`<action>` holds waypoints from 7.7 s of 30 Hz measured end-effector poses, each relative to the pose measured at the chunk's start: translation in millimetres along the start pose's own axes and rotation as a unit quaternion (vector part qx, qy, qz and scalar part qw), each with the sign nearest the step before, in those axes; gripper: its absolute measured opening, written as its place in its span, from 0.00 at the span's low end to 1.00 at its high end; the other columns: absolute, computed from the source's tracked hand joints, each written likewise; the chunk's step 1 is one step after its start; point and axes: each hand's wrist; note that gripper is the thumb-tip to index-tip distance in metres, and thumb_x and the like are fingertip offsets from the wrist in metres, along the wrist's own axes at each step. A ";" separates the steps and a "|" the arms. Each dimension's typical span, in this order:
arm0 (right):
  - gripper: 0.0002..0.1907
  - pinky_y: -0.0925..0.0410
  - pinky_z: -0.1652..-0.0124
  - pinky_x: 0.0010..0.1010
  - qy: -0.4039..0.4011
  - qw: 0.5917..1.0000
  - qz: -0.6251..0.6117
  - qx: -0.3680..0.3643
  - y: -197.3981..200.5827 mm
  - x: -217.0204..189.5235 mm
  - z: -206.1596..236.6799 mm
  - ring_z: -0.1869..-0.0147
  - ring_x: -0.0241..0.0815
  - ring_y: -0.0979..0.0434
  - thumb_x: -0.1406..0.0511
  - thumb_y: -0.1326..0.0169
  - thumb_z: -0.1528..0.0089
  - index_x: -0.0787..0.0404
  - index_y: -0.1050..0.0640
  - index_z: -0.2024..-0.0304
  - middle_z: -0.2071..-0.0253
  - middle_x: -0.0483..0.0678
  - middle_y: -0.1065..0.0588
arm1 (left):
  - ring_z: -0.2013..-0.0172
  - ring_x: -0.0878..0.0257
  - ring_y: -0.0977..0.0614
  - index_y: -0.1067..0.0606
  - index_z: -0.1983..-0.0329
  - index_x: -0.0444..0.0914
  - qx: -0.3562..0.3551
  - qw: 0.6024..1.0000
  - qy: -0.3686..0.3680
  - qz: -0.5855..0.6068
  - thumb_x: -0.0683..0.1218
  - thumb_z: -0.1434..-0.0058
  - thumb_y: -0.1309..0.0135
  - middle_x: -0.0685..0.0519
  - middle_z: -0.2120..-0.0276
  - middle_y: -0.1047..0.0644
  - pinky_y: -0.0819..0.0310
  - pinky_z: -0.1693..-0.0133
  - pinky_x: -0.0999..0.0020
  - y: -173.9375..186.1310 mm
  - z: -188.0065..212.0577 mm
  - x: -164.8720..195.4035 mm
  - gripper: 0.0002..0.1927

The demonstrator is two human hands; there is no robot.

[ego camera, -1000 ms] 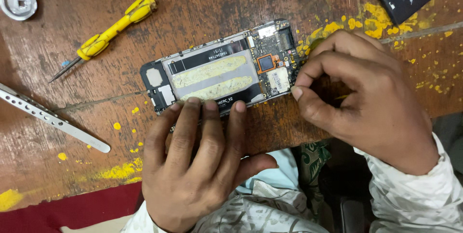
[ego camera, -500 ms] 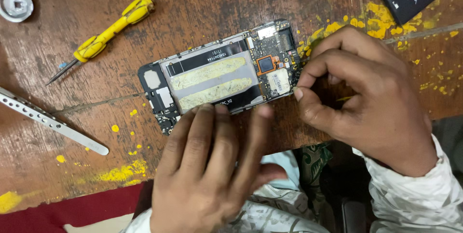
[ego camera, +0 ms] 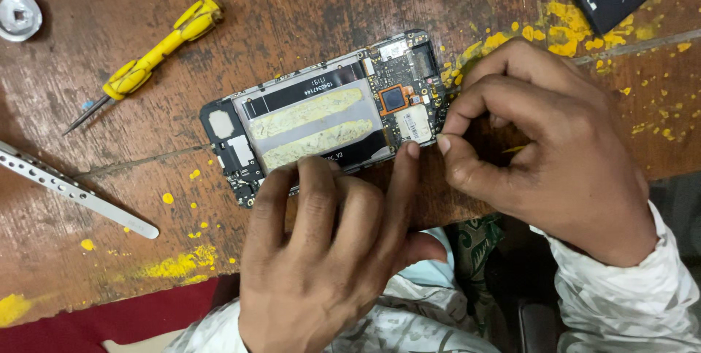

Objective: The person uses tweezers to manipulate small components on a disassembled smartphone motherboard, carefully adjusting connectors and parts on the circuit board.

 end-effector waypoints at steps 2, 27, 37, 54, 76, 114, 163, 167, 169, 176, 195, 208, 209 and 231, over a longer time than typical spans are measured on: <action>0.08 0.34 0.70 0.28 -0.001 1.000 -0.003 0.001 0.5 -1.6 0.3 0.68 0.36 0.26 0.71 0.34 0.48 0.65 0.21 0.68 0.63 0.46 0.27 | 0.53 0.50 0.23 0.25 0.36 0.44 -0.001 1.000 -0.007 0.000 0.72 0.31 0.59 0.49 0.62 0.28 0.26 0.51 0.49 1.7 -3.6 -1.5 0.35; 0.07 0.36 0.69 0.27 0.024 0.997 -0.047 0.054 -3.1 0.5 -1.8 0.70 0.35 0.31 0.72 0.36 0.49 0.65 0.21 0.69 0.64 0.46 0.26 | 0.57 0.45 0.22 0.23 0.71 0.32 -0.042 0.900 -0.063 0.429 0.35 0.52 0.36 0.42 0.62 0.26 0.27 0.57 0.55 0.9 -79.9 -58.4 0.07; 0.08 0.35 0.65 0.26 0.043 0.996 -0.047 0.060 -6.3 6.2 2.1 0.66 0.33 0.30 0.71 0.35 0.44 0.64 0.21 0.65 0.60 0.45 0.25 | 0.58 0.46 0.20 0.19 0.69 0.35 -0.079 0.902 -0.058 0.420 0.38 0.53 0.33 0.42 0.63 0.24 0.25 0.57 0.55 -15.3 -83.4 -65.9 0.08; 0.06 0.36 0.65 0.24 0.038 0.998 -0.011 0.054 -7.6 -4.1 -3.8 0.65 0.33 0.30 0.73 0.36 0.44 0.68 0.19 0.65 0.61 0.46 0.26 | 0.57 0.42 0.20 0.21 0.54 0.30 -0.036 0.904 -0.130 0.405 0.33 0.39 0.42 0.40 0.58 0.22 0.28 0.58 0.50 26.9 -68.9 -100.7 0.10; 0.04 0.31 0.59 0.23 -0.006 0.998 0.053 -0.045 -8.7 6.5 3.1 0.62 0.31 0.27 0.71 0.39 0.36 0.67 0.21 0.61 0.54 0.49 0.28 | 0.48 0.50 0.23 0.24 0.44 0.32 0.097 0.969 0.113 0.199 0.43 0.34 0.32 0.47 0.52 0.25 0.25 0.48 0.57 29.2 60.7 -75.8 0.19; 0.06 0.37 0.62 0.22 -0.013 0.999 0.006 0.034 -15.6 -11.0 4.9 0.62 0.32 0.32 0.70 0.35 0.37 0.67 0.19 0.60 0.58 0.47 0.27 | 0.52 0.49 0.22 0.21 0.56 0.25 0.071 0.997 -0.008 0.032 0.40 0.36 0.41 0.39 0.55 0.22 0.22 0.57 0.59 27.4 49.2 -65.9 0.12; 0.04 0.27 0.59 0.27 -0.035 0.996 0.028 -0.072 -6.8 4.4 2.8 0.61 0.37 0.21 0.71 0.40 0.37 0.69 0.21 0.63 0.55 0.51 0.27 | 0.57 0.50 0.21 0.20 0.57 0.27 0.141 0.974 0.051 0.169 0.41 0.42 0.31 0.42 0.58 0.21 0.21 0.58 0.57 21.1 43.7 -66.8 0.15; 0.04 0.27 0.61 0.26 -0.043 0.996 0.047 -0.069 -6.4 0.5 1.6 0.62 0.36 0.22 0.71 0.39 0.37 0.69 0.20 0.64 0.56 0.50 0.26 | 0.56 0.50 0.20 0.19 0.57 0.27 0.132 0.983 0.030 0.125 0.43 0.40 0.32 0.41 0.57 0.22 0.20 0.58 0.58 20.3 43.8 -66.3 0.14; 0.05 0.28 0.62 0.26 -0.039 0.996 0.059 -0.062 -6.9 -1.5 1.7 0.63 0.36 0.24 0.71 0.38 0.38 0.69 0.20 0.63 0.57 0.51 0.26 | 0.55 0.50 0.20 0.18 0.58 0.26 0.124 0.986 0.017 0.110 0.42 0.38 0.33 0.41 0.56 0.22 0.19 0.57 0.58 20.3 43.9 -66.6 0.13; 0.05 0.31 0.62 0.24 -0.039 0.998 0.046 -0.033 -8.6 -5.5 2.0 0.63 0.33 0.27 0.70 0.37 0.38 0.68 0.19 0.62 0.57 0.49 0.26 | 0.53 0.49 0.21 0.20 0.59 0.25 0.102 0.990 -0.037 0.095 0.39 0.40 0.37 0.40 0.53 0.23 0.21 0.58 0.59 22.2 46.8 -69.6 0.11; 0.06 0.34 0.61 0.24 -0.020 0.999 0.018 0.019 -12.9 -10.7 2.1 0.63 0.33 0.30 0.71 0.35 0.40 0.68 0.19 0.62 0.59 0.49 0.26 | 0.49 0.51 0.22 0.24 0.40 0.24 0.037 0.998 -0.045 0.040 0.44 0.28 0.41 0.42 0.51 0.23 0.22 0.56 0.61 20.5 46.1 -67.9 0.21; 0.06 0.31 0.63 0.26 -0.032 0.996 0.074 -0.046 -6.4 -5.1 1.6 0.63 0.36 0.27 0.69 0.37 0.38 0.69 0.18 0.62 0.58 0.51 0.26 | 0.56 0.48 0.21 0.23 0.51 0.24 0.119 0.972 0.024 0.202 0.42 0.42 0.29 0.42 0.56 0.23 0.21 0.57 0.55 21.1 43.2 -70.8 0.22; 0.06 0.32 0.63 0.26 -0.032 0.996 0.069 -0.045 -6.6 -5.0 1.7 0.63 0.35 0.27 0.70 0.37 0.38 0.69 0.18 0.62 0.57 0.50 0.26 | 0.56 0.48 0.21 0.22 0.53 0.24 0.124 0.972 0.024 0.198 0.42 0.43 0.29 0.42 0.56 0.23 0.21 0.57 0.55 20.7 43.4 -70.4 0.21; 0.05 0.36 0.63 0.24 0.011 0.999 0.015 0.045 -17.6 0.0 4.5 0.64 0.32 0.32 0.73 0.35 0.40 0.67 0.20 0.64 0.60 0.46 0.26 | 0.53 0.48 0.21 0.20 0.58 0.25 0.058 0.991 -0.069 0.099 0.41 0.39 0.42 0.37 0.52 0.23 0.21 0.59 0.57 24.0 43.5 -69.4 0.12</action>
Point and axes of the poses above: each hand's wrist, its own z-axis away from the middle knuckle, its own y-axis out of the back of the hand, x = y × z
